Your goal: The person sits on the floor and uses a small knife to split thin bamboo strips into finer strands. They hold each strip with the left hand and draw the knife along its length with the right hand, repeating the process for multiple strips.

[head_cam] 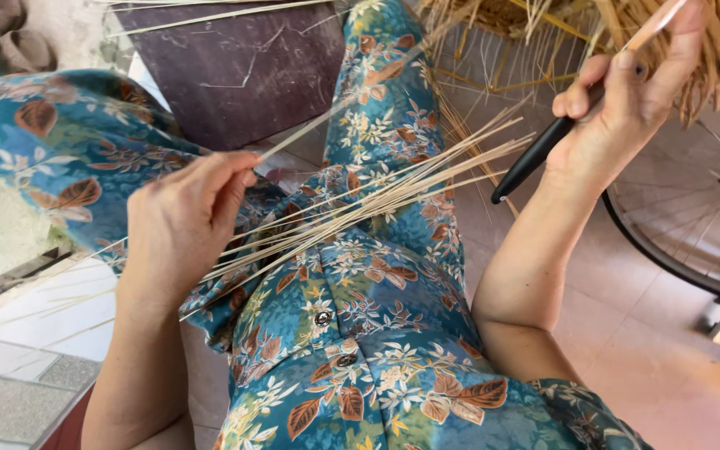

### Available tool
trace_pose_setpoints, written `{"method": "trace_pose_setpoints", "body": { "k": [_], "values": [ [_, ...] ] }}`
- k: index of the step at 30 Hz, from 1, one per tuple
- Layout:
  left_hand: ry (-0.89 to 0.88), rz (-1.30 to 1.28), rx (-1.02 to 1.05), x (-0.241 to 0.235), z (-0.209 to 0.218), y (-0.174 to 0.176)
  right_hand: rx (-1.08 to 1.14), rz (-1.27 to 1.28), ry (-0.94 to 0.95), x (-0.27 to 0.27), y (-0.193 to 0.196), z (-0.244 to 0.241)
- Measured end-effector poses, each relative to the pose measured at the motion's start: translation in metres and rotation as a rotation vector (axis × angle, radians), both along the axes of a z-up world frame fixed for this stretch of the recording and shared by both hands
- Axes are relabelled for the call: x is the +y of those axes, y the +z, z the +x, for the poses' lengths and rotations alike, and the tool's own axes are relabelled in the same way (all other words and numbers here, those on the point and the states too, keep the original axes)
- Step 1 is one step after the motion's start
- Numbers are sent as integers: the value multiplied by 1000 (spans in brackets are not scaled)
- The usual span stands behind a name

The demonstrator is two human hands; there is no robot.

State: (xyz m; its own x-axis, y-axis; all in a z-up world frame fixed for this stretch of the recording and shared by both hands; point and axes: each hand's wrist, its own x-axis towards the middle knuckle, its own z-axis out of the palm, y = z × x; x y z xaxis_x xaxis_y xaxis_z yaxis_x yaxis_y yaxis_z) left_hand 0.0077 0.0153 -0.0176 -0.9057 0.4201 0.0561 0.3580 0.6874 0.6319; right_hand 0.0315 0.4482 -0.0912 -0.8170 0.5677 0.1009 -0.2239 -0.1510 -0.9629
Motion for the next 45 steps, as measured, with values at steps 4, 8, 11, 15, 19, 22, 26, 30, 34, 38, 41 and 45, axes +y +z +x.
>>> {"method": "trace_pose_setpoints", "body": {
  "k": [4,8,11,15,19,22,26,30,34,38,41,45],
  "values": [
    [-68,-36,-63,16,11,-17,9,-33,-136,29,-8,18],
    [-160,-81,-179,21,23,-41,69,-115,-169,53,-1,31],
    [-303,-140,110,25,27,-54,55,-122,-106,40,6,29],
    [-408,-309,-317,26,24,-48,-81,-198,49,-19,7,12],
    [-410,-378,-167,20,0,-29,-202,-356,482,-83,-10,-21],
    [-337,-373,-77,13,-32,-28,-313,-519,659,-115,-34,-41],
    [-234,-280,83,13,-90,-69,-443,-637,751,-131,-58,-49],
    [-139,-256,159,21,-142,-142,-488,-702,765,-134,-70,-52],
    [-77,-324,271,29,-172,-206,-507,-714,771,-134,-74,-53],
    [-43,-397,299,37,-188,-241,-532,-723,771,-134,-77,-54],
    [-37,-422,295,44,-194,-255,-511,-707,800,-135,-77,-57],
    [-48,-501,253,48,-198,-267,-511,-717,792,-135,-74,-59]
  ]
}}
